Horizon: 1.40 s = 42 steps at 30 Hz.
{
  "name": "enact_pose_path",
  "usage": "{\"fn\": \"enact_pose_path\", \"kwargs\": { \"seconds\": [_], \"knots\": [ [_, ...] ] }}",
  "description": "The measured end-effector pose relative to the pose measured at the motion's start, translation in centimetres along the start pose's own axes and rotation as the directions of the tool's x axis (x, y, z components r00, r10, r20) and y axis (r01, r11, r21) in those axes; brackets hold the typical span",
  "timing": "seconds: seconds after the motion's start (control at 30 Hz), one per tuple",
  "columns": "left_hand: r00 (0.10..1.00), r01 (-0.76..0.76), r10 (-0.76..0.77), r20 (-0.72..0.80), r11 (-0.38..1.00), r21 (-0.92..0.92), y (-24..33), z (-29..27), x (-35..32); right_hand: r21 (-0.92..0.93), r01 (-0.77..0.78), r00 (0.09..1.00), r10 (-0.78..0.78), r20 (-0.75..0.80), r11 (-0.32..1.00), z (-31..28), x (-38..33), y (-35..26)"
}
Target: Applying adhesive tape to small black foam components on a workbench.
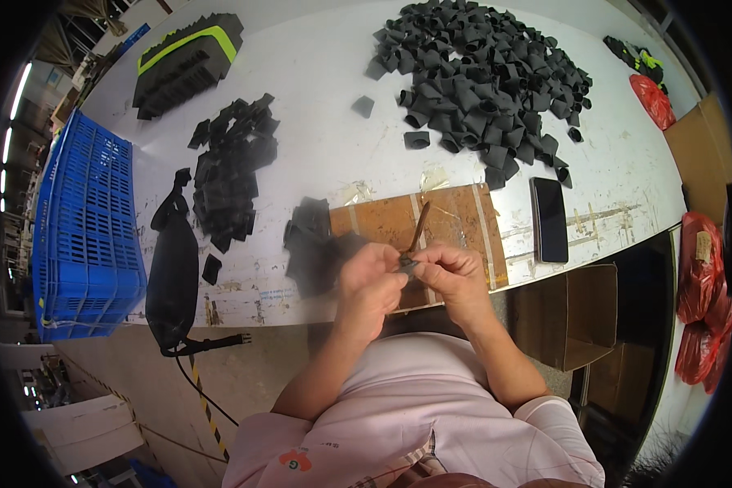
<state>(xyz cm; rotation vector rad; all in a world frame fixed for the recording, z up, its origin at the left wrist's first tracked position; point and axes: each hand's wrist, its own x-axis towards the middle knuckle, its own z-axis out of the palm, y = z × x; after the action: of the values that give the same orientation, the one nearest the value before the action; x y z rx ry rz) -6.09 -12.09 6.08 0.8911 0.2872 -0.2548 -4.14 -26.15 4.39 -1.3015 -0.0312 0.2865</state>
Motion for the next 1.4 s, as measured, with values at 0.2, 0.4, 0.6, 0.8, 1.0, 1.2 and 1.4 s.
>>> {"fn": "enact_pose_path", "kwargs": {
  "seconds": [0.2,0.4,0.6,0.8,1.0,1.2,1.4],
  "knots": [
    [0.693,-0.56,0.718,0.065,0.48,0.675,-2.1,0.9,0.7,0.621,-0.412,0.904,0.214,0.369,0.667,-0.4,0.3,-0.4],
    [0.958,0.045,0.032,0.285,0.964,-0.261,3.6,1.7,0.4,0.389,-0.233,0.954,0.132,0.271,0.891,-0.1,0.2,-5.4],
    [0.816,0.322,0.05,0.575,0.788,-0.525,7.4,3.7,1.6,0.045,0.166,0.92,-0.171,0.353,0.985,1.4,3.3,-10.6],
    [0.883,0.189,0.051,0.466,0.872,-0.453,4.9,1.1,3.2,0.241,-0.091,0.925,-0.008,0.381,0.966,0.2,4.7,-6.9],
    [0.886,0.416,-0.105,0.452,0.611,-0.674,5.0,1.3,3.2,0.182,-0.102,0.937,0.032,0.349,0.978,0.4,4.6,-7.1],
    [0.97,0.088,0.019,0.242,0.901,-0.424,5.1,2.6,2.7,0.143,-0.112,0.927,0.052,0.371,0.983,-0.1,5.1,-6.6],
    [0.965,-0.098,0.155,0.213,0.961,-0.258,4.3,2.7,1.9,0.181,-0.054,0.932,-0.015,0.361,0.982,-0.1,4.2,-5.9]
  ]
}}
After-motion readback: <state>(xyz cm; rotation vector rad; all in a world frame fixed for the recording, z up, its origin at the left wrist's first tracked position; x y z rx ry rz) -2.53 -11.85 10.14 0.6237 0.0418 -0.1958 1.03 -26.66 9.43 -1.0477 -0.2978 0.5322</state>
